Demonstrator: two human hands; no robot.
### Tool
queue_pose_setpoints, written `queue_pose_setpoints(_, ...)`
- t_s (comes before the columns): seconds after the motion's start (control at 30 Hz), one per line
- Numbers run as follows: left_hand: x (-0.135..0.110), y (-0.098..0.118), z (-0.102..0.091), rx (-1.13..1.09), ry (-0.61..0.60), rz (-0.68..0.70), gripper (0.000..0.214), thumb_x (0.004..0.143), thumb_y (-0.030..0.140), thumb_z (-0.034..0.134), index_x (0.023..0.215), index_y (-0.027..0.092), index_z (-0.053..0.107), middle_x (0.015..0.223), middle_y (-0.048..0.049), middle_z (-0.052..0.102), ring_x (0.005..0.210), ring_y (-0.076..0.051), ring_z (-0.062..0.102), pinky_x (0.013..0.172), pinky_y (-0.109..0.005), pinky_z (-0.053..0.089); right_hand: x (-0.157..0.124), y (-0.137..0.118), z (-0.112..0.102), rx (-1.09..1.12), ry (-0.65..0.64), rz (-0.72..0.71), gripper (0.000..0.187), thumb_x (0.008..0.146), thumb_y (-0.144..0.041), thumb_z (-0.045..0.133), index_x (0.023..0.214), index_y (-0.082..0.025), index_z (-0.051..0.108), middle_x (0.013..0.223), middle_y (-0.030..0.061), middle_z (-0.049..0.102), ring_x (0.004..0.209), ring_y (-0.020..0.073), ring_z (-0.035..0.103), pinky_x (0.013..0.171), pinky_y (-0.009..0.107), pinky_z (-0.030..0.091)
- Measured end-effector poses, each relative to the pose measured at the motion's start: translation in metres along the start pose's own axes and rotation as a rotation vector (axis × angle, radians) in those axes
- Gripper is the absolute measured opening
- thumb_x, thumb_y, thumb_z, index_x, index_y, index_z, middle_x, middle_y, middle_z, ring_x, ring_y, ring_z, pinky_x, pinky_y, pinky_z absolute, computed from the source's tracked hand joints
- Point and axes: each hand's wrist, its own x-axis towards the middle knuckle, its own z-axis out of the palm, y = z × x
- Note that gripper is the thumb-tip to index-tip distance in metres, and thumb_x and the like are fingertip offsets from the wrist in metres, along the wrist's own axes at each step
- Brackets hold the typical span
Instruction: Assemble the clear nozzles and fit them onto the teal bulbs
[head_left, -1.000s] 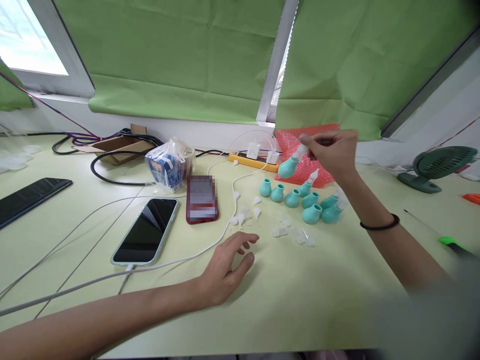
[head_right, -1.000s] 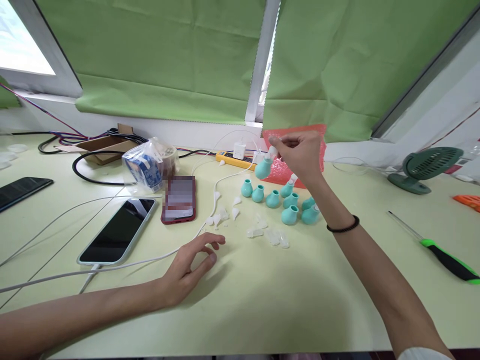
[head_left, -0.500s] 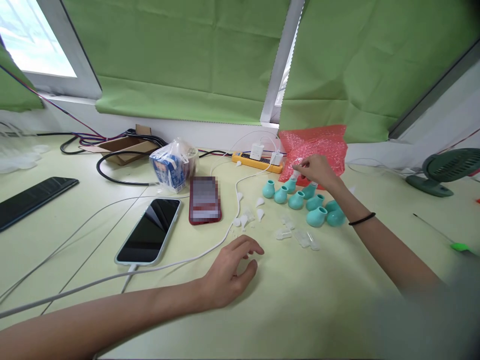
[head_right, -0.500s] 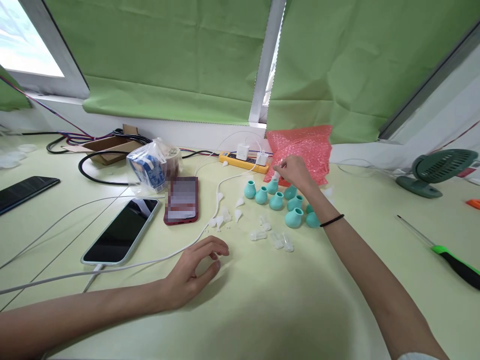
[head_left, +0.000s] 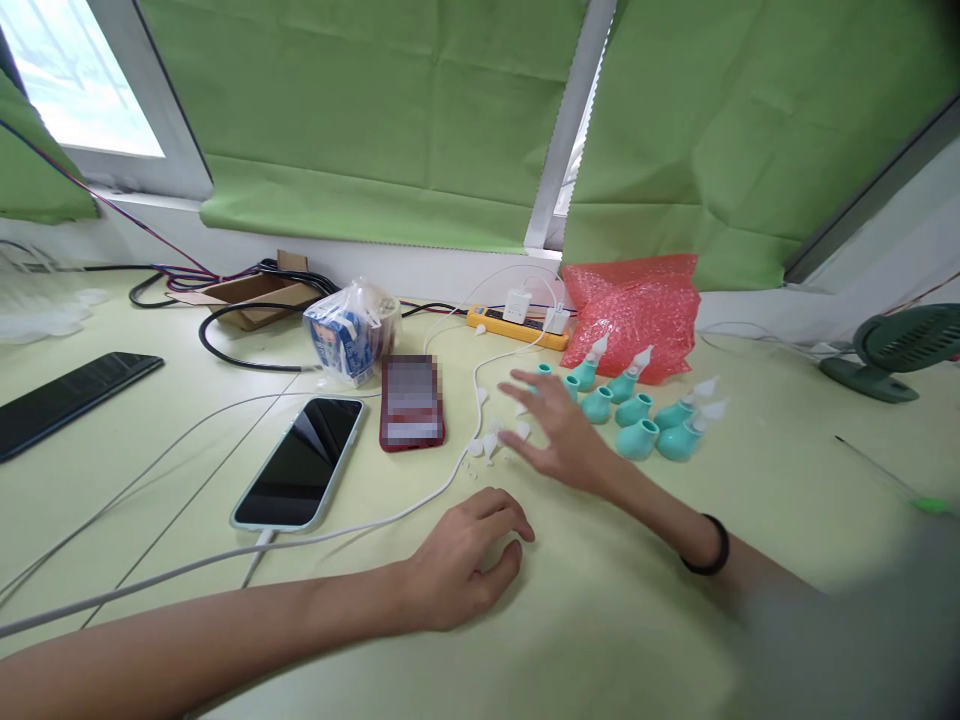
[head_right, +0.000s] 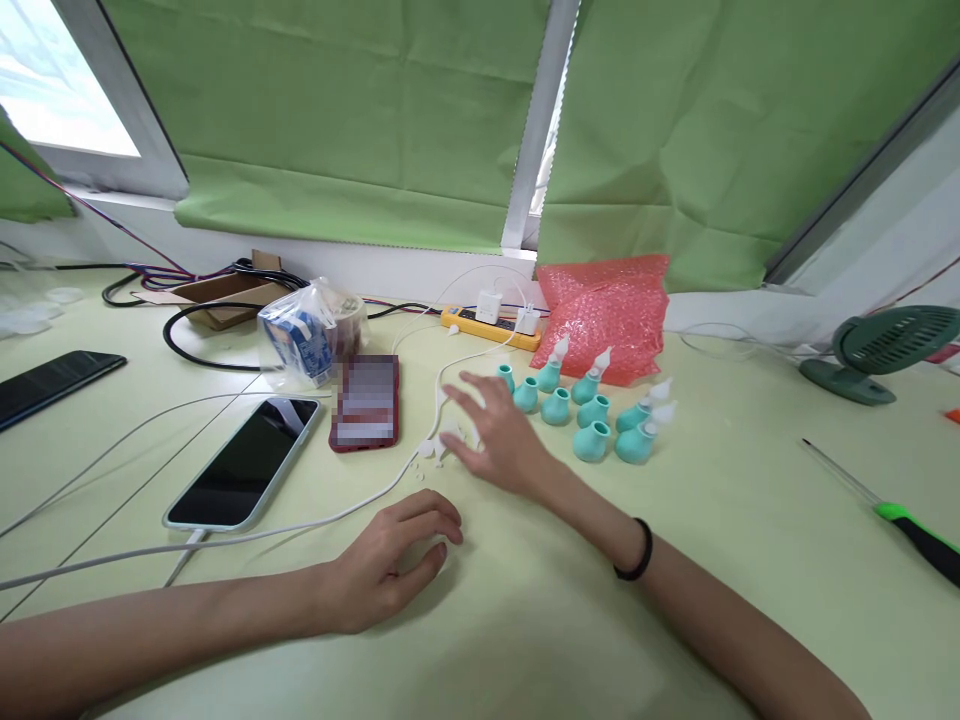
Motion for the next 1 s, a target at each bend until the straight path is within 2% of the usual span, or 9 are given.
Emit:
queue_pose_setpoints(0.1,0.000,0.000,0.000,0.058,-0.026,0.021,0.019,0.072,0.009,0.039,0.082,0.015,0.055,0.085,-0.0072,0.056,0.082,-0.017,0.051,0.073,-0.028,0.044,-0.013,-0.013,0.020,0.008,-0.235,-0.033,0.040,0.079,-0.034,0.045,0.115,-0.017,0.045,0.124,0.0137,0.040,0.109,0.0284,0.038,0.085,0.047,0.036)
queue_pose_setpoints(0.17,0.000,0.000,0.000,0.080,-0.039,0.033,0.019,0.072,0.009,0.040,0.081,0.015,0.056,0.083,-0.0071,0.056,0.080,-0.017,0.051,0.072,-0.027,0.044,-0.019,-0.013,0.028,0.007,-0.300,-0.016,0.035,0.081,-0.032,0.042,0.112,-0.016,0.047,0.124,0.0143,0.040,0.108,0.0278,0.040,0.084,0.046,0.038)
queue_pose_setpoints(0.33,0.001,-0.003,0.002,0.110,-0.027,0.036,0.019,0.072,0.009,0.040,0.080,0.015,0.056,0.082,-0.0071,0.056,0.078,-0.017,0.051,0.070,-0.027,0.044,-0.028,-0.007,0.034,0.043,-0.233,-0.027,0.031,0.083,-0.030,0.041,0.108,-0.013,0.048,0.119,0.0152,0.047,0.104,0.0249,0.047,0.087,0.044,0.038)
queue_pose_setpoints(0.47,0.001,-0.004,0.005,0.221,0.012,0.016,0.019,0.073,0.009,0.039,0.080,0.014,0.056,0.082,-0.0073,0.056,0.079,-0.017,0.049,0.069,-0.029,0.044,-0.042,-0.006,0.033,0.144,-0.130,-0.043,0.031,0.082,-0.029,0.043,0.110,-0.016,0.044,0.117,0.0128,0.050,0.108,0.0220,0.046,0.092,0.045,0.035)
queue_pose_setpoints(0.6,0.000,-0.001,0.006,0.517,-0.089,0.047,0.017,0.071,0.016,0.044,0.084,0.014,0.055,0.098,-0.0115,0.052,0.090,-0.025,0.046,0.077,-0.041,0.040,-0.051,-0.006,0.030,0.208,-0.061,-0.056,0.023,0.079,-0.021,0.044,0.101,-0.016,0.047,0.113,0.0132,0.052,0.109,0.0212,0.046,0.095,0.047,0.031)
queue_pose_setpoints(0.7,0.002,0.001,0.003,0.709,-0.102,0.040,0.027,0.070,0.022,0.045,0.095,0.012,0.051,0.113,-0.0155,0.043,0.102,-0.033,0.038,0.085,-0.051,0.031,-0.052,-0.005,0.027,0.285,-0.045,-0.040,0.024,0.075,-0.016,0.045,0.098,-0.016,0.047,0.113,0.0135,0.053,0.108,0.0207,0.046,0.094,0.043,0.035)
queue_pose_setpoints(0.83,0.006,-0.002,-0.001,0.762,-0.154,0.003,0.025,0.072,0.020,0.042,0.094,0.010,0.049,0.106,-0.0180,0.046,0.098,-0.032,0.042,0.076,-0.046,0.039,-0.053,-0.005,0.024,0.368,-0.078,-0.049,0.025,0.073,-0.011,0.045,0.097,-0.015,0.050,0.119,0.0148,0.047,0.111,0.0203,0.044,0.088,0.036,0.042)
queue_pose_setpoints(0.93,0.006,-0.008,0.000,0.717,-0.222,0.090,0.018,0.072,0.014,0.041,0.087,0.009,0.051,0.096,-0.0164,0.050,0.094,-0.030,0.044,0.070,-0.039,0.044,-0.056,-0.004,0.025,0.385,-0.077,-0.062,0.025,0.075,-0.007,0.041,0.094,-0.016,0.053,0.120,0.0142,0.047,0.111,0.0192,0.044,0.086,0.034,0.044)
queue_pose_setpoints(1.0,0.005,-0.014,0.002,0.654,-0.221,0.137,0.018,0.072,0.008,0.039,0.085,0.009,0.051,0.094,-0.0151,0.050,0.094,-0.027,0.045,0.069,-0.036,0.046,-0.058,-0.004,0.025,0.393,-0.044,-0.057,0.025,0.075,-0.006,0.041,0.093,-0.017,0.054,0.118,0.0129,0.049,0.107,0.0184,0.047,0.084,0.033,0.045)
